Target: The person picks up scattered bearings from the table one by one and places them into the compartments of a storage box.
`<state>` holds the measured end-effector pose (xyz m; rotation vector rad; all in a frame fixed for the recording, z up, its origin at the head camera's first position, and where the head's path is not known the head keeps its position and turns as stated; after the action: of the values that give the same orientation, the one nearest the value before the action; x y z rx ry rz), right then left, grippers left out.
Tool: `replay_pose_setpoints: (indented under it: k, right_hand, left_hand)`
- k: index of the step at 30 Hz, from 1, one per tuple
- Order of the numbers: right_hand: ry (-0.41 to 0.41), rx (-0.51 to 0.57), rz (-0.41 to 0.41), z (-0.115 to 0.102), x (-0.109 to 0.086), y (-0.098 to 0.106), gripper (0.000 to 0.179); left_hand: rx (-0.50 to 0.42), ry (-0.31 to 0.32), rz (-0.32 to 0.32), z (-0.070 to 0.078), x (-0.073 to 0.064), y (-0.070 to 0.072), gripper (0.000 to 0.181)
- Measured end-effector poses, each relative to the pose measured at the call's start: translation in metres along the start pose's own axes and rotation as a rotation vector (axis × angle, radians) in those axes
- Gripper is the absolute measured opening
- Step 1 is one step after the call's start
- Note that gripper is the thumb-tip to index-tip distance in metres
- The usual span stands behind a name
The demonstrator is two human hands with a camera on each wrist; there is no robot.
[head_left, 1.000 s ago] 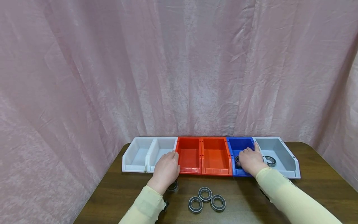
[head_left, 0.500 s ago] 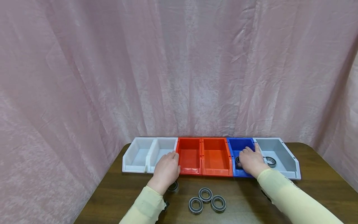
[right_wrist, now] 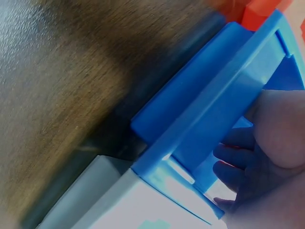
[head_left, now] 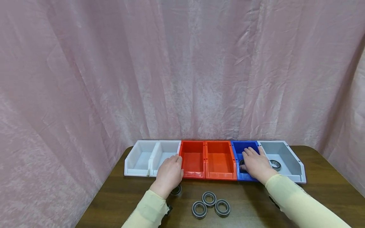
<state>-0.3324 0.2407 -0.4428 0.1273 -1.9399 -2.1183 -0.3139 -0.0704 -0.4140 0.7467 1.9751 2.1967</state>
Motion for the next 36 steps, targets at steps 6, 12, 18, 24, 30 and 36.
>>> replay_pose_setpoints:
  k: [6,12,18,24,30,36]
  right_hand:
    - [0.002,0.021,0.007,-0.003,-0.005,0.007,0.062]
    - [0.012,0.046,0.039,-0.006,-0.013,0.016,0.059]
    - [0.031,0.049,0.086,-0.008,-0.023,0.025,0.062]
    - [0.067,0.054,0.137,-0.013,-0.036,0.034,0.063]
    - [0.109,0.06,0.198,-0.018,-0.048,0.041,0.063]
    - [0.15,0.054,0.254,-0.026,-0.059,0.048,0.063]
  left_hand:
    - [0.001,-0.004,0.005,0.0,0.0,0.0,0.056]
    - [-0.005,0.001,-0.006,-0.001,-0.001,-0.001,0.055]
    - [-0.008,0.003,-0.007,0.0,0.0,0.0,0.055]
    - [-0.005,-0.008,0.007,0.001,0.0,0.002,0.054]
    - [-0.004,-0.019,0.014,0.001,0.001,0.003,0.054]
    - [-0.01,-0.017,0.014,0.001,0.0,0.002,0.054]
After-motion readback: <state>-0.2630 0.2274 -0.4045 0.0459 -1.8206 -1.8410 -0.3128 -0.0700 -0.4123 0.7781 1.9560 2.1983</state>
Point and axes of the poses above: each hand's wrist, its own x-axis towards the middle knuckle, its own y-axis out of the back of the hand, z = x × y, the point moved 8 cm from there along x, towards the middle knuckle, and after that the axes turned 2 degrees about -x, right-handed, at the moved point
